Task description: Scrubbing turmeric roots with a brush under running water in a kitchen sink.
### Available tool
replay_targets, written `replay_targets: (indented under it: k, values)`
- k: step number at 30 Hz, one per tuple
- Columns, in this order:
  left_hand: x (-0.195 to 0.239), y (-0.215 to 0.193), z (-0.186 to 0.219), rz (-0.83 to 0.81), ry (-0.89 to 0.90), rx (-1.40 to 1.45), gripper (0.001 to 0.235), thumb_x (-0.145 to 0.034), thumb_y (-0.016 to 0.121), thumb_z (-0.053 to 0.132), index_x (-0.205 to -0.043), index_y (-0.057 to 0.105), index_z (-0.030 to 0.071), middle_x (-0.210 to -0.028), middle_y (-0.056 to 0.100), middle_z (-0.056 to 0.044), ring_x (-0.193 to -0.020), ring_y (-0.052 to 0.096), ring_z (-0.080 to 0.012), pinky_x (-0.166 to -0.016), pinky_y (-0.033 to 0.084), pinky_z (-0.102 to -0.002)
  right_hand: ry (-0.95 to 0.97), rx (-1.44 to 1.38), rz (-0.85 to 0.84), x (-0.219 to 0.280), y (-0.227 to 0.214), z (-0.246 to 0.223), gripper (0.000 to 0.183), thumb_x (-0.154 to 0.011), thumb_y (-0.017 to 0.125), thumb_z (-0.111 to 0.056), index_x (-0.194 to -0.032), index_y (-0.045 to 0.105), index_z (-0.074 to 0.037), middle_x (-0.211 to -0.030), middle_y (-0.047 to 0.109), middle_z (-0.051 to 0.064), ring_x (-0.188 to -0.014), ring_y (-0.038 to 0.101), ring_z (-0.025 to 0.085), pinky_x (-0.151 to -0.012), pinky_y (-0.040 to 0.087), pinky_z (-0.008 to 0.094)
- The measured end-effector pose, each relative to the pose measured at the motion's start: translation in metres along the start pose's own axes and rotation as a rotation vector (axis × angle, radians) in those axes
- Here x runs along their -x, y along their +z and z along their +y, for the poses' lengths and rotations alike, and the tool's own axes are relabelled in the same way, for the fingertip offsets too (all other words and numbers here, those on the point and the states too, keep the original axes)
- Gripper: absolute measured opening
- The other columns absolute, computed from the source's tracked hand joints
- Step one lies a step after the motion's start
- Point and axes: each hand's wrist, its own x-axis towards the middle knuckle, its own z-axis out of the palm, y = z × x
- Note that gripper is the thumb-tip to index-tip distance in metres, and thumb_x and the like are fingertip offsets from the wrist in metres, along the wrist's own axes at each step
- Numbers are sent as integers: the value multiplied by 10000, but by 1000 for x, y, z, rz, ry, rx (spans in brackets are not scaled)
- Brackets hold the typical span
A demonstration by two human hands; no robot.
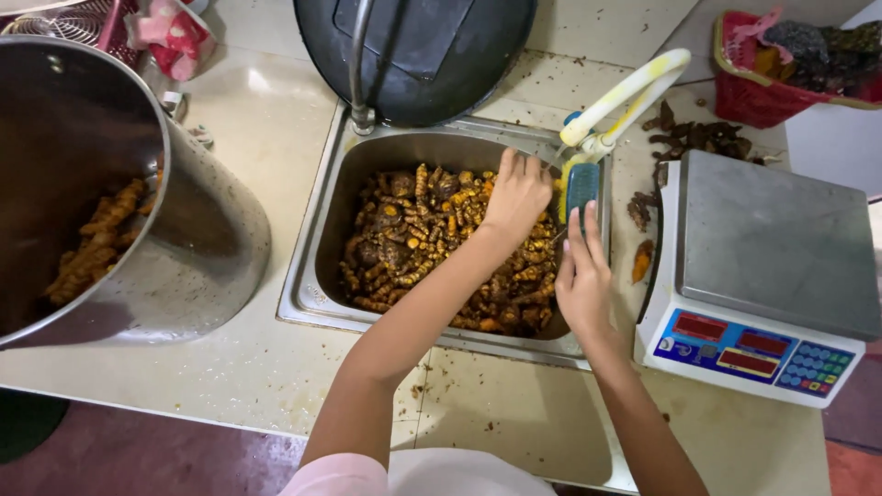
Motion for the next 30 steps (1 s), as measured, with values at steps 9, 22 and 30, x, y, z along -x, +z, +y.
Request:
replay_targets:
  k: [9,22,30]
  values:
    - [5,3,0,153,-14,48,37,-800,677,-24,-804,709,-6,-773,545,-145,-697,617,-302,-1057,325,-533,14,-60,15,-6,8,11,494,-1009,529,125,-1492,538,18,-1567,453,252,-1072,666,470,-642,586,323]
    - [20,-20,-30,244,7,49,80,-775,802,33,-834,759,66,-841,673,-124,-1131,614,-306,-1207,170,-617,15,-5,-122,0,15,-10,602,-923,525,194,-1479,541,-35,-1618,401,186,-1191,630,458,-632,587,313]
    - [21,-13,-32,236,-43,116,62,-823,780,43,-867,739,57,-846,661,-140,-1084,599,-302,-1166,226,-567,3,5,-86,-11,12,2,613,-966,507,151,-1545,470,-48,-1632,369,197,-970,716,379,-630,568,287]
